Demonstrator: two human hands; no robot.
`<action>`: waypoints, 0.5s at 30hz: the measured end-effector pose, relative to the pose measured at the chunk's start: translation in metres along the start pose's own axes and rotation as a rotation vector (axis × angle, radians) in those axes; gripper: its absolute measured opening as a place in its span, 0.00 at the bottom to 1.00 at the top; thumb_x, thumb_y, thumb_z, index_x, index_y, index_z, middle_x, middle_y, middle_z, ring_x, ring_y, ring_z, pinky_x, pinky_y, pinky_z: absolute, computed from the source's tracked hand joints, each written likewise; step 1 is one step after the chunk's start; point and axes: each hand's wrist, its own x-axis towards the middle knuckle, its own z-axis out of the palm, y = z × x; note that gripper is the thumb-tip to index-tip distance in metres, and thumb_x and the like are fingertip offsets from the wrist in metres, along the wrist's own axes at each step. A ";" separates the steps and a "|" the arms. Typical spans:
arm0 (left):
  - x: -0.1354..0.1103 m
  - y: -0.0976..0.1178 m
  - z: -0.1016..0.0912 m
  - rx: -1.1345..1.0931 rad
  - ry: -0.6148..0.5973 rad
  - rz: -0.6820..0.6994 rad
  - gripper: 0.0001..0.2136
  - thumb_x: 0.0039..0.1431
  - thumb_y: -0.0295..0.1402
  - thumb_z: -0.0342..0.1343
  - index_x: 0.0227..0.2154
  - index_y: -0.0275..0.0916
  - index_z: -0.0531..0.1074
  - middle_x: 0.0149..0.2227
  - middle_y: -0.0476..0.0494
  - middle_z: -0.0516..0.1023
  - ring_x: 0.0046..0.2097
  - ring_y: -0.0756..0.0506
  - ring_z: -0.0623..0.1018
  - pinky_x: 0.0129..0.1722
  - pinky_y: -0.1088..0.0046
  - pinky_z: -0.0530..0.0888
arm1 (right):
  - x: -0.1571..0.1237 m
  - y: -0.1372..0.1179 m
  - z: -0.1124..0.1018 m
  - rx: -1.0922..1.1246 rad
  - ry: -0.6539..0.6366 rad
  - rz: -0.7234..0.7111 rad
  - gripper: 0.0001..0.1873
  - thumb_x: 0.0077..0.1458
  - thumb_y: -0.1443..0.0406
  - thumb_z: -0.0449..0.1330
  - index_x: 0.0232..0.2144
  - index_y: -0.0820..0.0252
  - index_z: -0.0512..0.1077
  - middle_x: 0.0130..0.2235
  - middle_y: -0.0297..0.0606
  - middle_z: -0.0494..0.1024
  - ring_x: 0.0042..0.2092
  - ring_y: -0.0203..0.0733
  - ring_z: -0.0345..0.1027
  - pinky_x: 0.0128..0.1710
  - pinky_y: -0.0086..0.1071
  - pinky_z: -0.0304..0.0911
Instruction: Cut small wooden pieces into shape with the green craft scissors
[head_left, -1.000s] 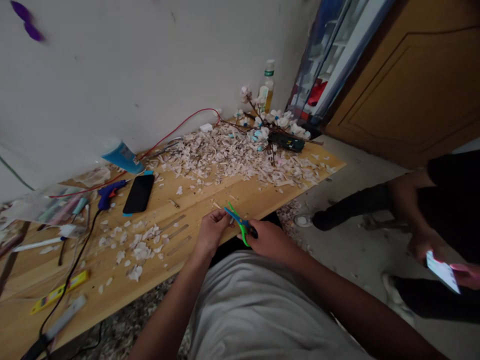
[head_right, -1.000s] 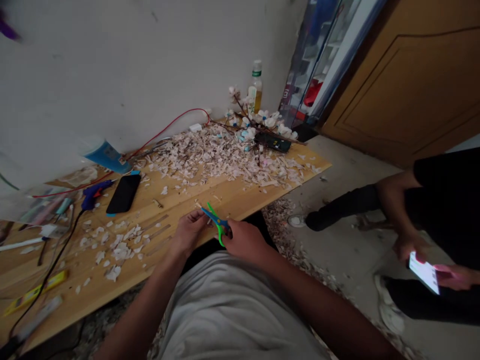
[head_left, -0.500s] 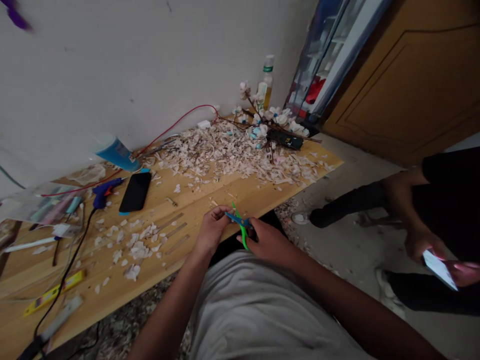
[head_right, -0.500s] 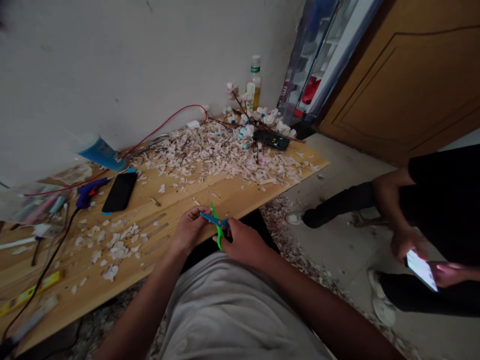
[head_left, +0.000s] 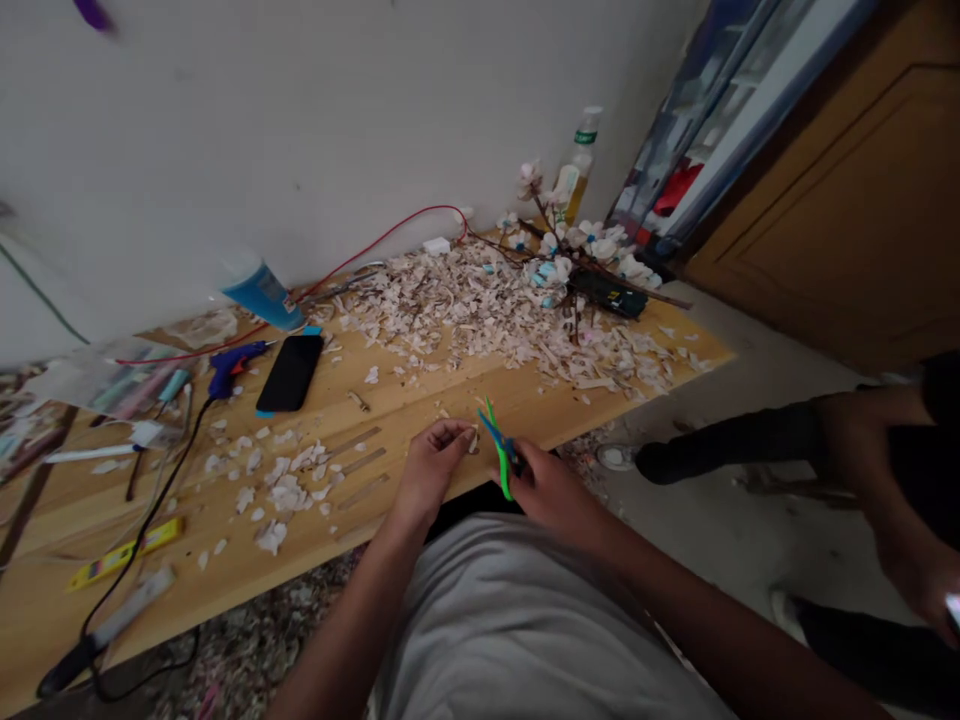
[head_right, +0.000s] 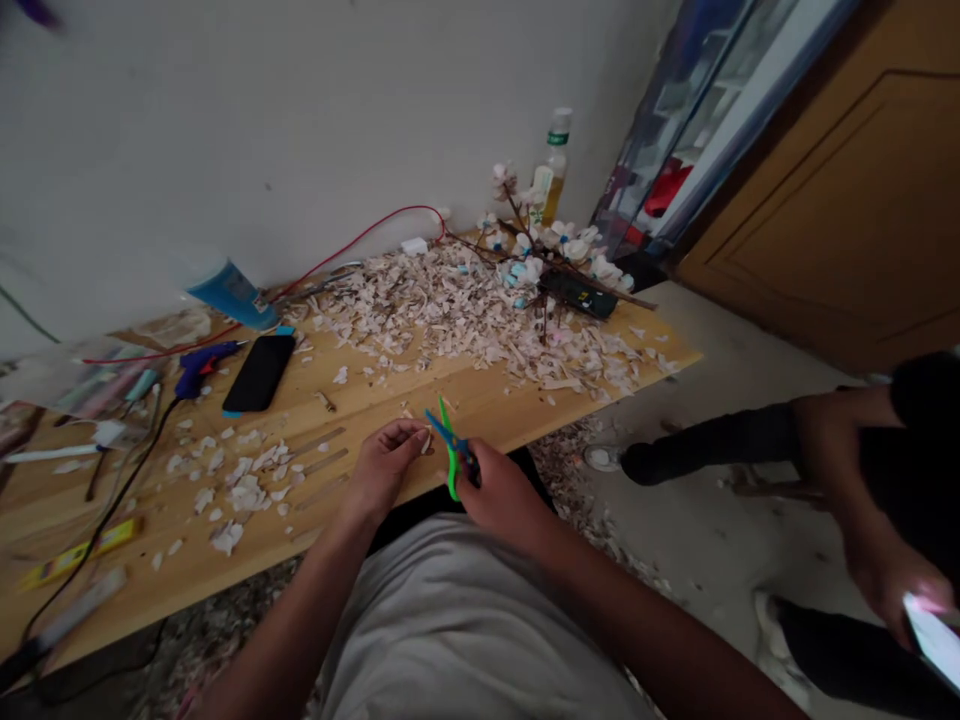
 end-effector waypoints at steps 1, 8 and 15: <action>-0.002 0.000 -0.001 0.006 0.009 0.006 0.13 0.45 0.39 0.68 0.31 0.36 0.77 0.28 0.49 0.78 0.31 0.51 0.74 0.36 0.75 0.70 | -0.001 -0.002 0.000 -0.075 -0.025 -0.011 0.12 0.55 0.57 0.61 0.36 0.58 0.70 0.34 0.37 0.77 0.34 0.39 0.67 0.33 0.29 0.56; -0.025 0.001 -0.009 0.122 0.075 0.041 0.13 0.44 0.39 0.69 0.27 0.36 0.75 0.27 0.48 0.76 0.30 0.50 0.73 0.33 0.75 0.69 | 0.013 0.011 -0.010 -0.039 0.026 -0.080 0.09 0.56 0.62 0.55 0.33 0.58 0.74 0.32 0.38 0.78 0.33 0.41 0.69 0.33 0.30 0.58; -0.070 0.016 -0.039 0.028 0.198 0.081 0.13 0.48 0.40 0.68 0.25 0.38 0.71 0.30 0.48 0.76 0.32 0.50 0.76 0.37 0.73 0.72 | -0.006 0.041 -0.008 0.073 -0.276 -0.044 0.12 0.57 0.60 0.56 0.34 0.58 0.78 0.27 0.33 0.78 0.28 0.39 0.70 0.28 0.27 0.60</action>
